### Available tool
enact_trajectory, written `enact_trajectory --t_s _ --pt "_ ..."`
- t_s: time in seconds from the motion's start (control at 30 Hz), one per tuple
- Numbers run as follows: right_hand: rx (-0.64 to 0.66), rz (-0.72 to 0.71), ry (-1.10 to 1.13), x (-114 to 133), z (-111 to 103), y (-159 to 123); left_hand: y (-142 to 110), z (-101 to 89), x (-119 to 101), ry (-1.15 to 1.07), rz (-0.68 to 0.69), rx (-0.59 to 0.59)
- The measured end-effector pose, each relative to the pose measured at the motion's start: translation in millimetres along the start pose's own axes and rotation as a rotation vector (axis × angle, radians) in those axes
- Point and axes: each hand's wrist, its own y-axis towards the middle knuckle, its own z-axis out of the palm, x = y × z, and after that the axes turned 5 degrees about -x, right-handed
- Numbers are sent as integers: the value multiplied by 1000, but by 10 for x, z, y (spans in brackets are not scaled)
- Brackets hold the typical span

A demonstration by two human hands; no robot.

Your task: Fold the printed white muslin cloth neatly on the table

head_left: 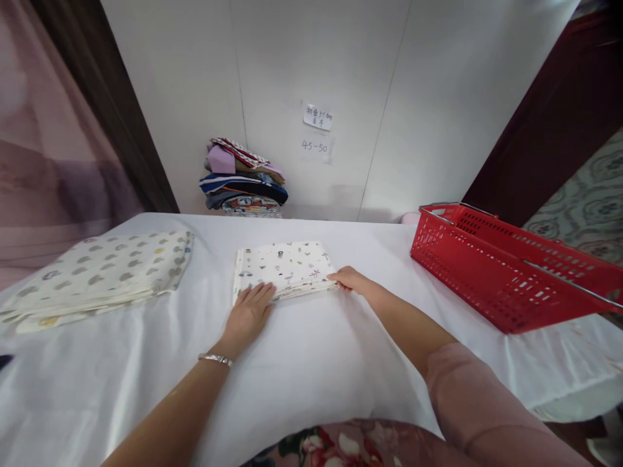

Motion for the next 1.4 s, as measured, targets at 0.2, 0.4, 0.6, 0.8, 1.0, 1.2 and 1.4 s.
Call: enact_trajectory --t_s 0.2,0.4,0.6,0.8,1.0,1.2,1.4 --pt "-33 17 -46 -81 42 -30 -25 -49 -25 -4 -114 -38" --pt "-11 57 -139 -72 25 -52 -5 -183 30 -95 -321 -100" --pt "-18 51 -182 -27 44 -48 -26 -166 141 -163 -636 -196" --pt "-89 -61 -108 -80 134 -68 36 -207 147 -269 -939 -76" --pt "-65 -99 36 -272 -163 -99 -62 -322 -246 -510 -1038 119" --pt "-241 -75 15 -547 -610 20 -294 -437 -648 -701 -698 320" --pt "-442 -649 -93 -337 -303 -313 -116 -411 -117 -345 -722 16"
